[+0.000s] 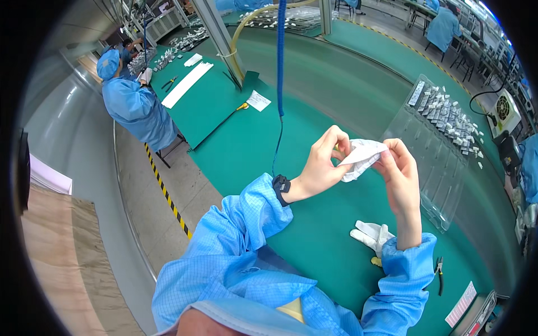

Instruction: Assembling electronic components onto circuit boards at a manual assembly station.

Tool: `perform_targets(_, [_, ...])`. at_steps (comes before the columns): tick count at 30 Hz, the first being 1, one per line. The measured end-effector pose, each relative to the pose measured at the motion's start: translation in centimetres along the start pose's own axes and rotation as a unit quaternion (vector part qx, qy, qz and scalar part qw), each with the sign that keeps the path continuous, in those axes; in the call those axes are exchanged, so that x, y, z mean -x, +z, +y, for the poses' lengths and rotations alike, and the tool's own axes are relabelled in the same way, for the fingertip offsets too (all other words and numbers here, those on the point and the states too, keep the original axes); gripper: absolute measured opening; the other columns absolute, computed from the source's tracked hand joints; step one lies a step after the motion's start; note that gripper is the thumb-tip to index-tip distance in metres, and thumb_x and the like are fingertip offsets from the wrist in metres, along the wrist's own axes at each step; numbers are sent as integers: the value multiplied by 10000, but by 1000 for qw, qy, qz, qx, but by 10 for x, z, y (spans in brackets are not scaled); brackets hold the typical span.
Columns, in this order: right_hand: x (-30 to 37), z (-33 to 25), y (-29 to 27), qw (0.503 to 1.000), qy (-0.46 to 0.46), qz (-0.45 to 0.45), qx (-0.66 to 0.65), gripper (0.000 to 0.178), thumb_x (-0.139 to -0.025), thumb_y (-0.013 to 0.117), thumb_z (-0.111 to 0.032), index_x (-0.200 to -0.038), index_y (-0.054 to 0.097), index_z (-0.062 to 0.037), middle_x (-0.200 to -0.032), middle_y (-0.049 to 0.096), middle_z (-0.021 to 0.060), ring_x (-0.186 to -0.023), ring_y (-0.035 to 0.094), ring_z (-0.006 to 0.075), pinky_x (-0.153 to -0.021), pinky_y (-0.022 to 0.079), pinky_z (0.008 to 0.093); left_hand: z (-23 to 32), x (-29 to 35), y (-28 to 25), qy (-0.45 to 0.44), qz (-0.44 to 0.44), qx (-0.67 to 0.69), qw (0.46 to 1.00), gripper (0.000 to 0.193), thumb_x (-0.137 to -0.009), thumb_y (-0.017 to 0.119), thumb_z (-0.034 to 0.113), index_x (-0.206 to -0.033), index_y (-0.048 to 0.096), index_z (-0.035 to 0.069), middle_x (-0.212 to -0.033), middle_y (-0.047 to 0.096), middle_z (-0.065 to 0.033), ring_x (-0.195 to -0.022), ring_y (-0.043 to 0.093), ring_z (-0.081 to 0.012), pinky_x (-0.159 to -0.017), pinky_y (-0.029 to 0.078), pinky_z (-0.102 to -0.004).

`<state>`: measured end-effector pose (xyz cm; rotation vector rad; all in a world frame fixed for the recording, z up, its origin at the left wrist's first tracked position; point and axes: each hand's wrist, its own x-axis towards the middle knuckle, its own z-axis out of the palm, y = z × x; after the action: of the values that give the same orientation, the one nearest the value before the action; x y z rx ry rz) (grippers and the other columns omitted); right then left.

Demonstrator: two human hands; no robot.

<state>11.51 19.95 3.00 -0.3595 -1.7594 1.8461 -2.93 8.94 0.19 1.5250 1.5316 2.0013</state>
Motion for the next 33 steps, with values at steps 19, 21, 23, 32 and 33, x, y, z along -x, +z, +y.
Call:
perform_targets(19, [3,11,10,992,93,12,-90,182,-930,513,-178,-1073,506,-66,-901,567,-28,-832,544,37,-723,423,192,-24,10,-15,-374,-70,458,803,369,-946,429,342,-905,604,21,-733,600,-49,-473,473,-90,-396,322,-215])
perform_targets(21, [3,7,9,996,75,56,-14,182,-933,511,-175,-1080,504,-67,-874,567,-33,-805,536,21,-687,408,172,-33,7,-18,-317,-164,309,881,405,-946,428,376,-856,622,33,-747,615,-48,-520,512,-79,-415,351,-205])
perform_targets(23, [10,-14,16,995,-42,79,38,149,-922,538,-134,-1036,506,-43,-754,546,-35,-657,456,-6,-537,314,175,-26,0,-19,-219,-165,141,951,411,-947,443,368,-846,640,22,-794,630,-42,-561,537,-74,-447,392,-202])
perform_targets(32, [69,-84,32,727,-142,11,672,338,-659,726,-118,-980,632,-74,-875,597,74,-767,570,288,-665,464,364,9,-15,-6,44,-284,-291,913,178,-842,589,221,-837,623,46,-803,619,-85,-671,608,-225,-596,481,-357])
perform_targets(33, [67,-81,38,743,-174,2,647,341,-657,728,-120,-982,633,-77,-906,597,80,-805,570,285,-694,462,368,12,-13,-5,100,-303,-356,878,173,-829,590,221,-828,610,49,-802,615,-87,-701,617,-244,-602,484,-371])
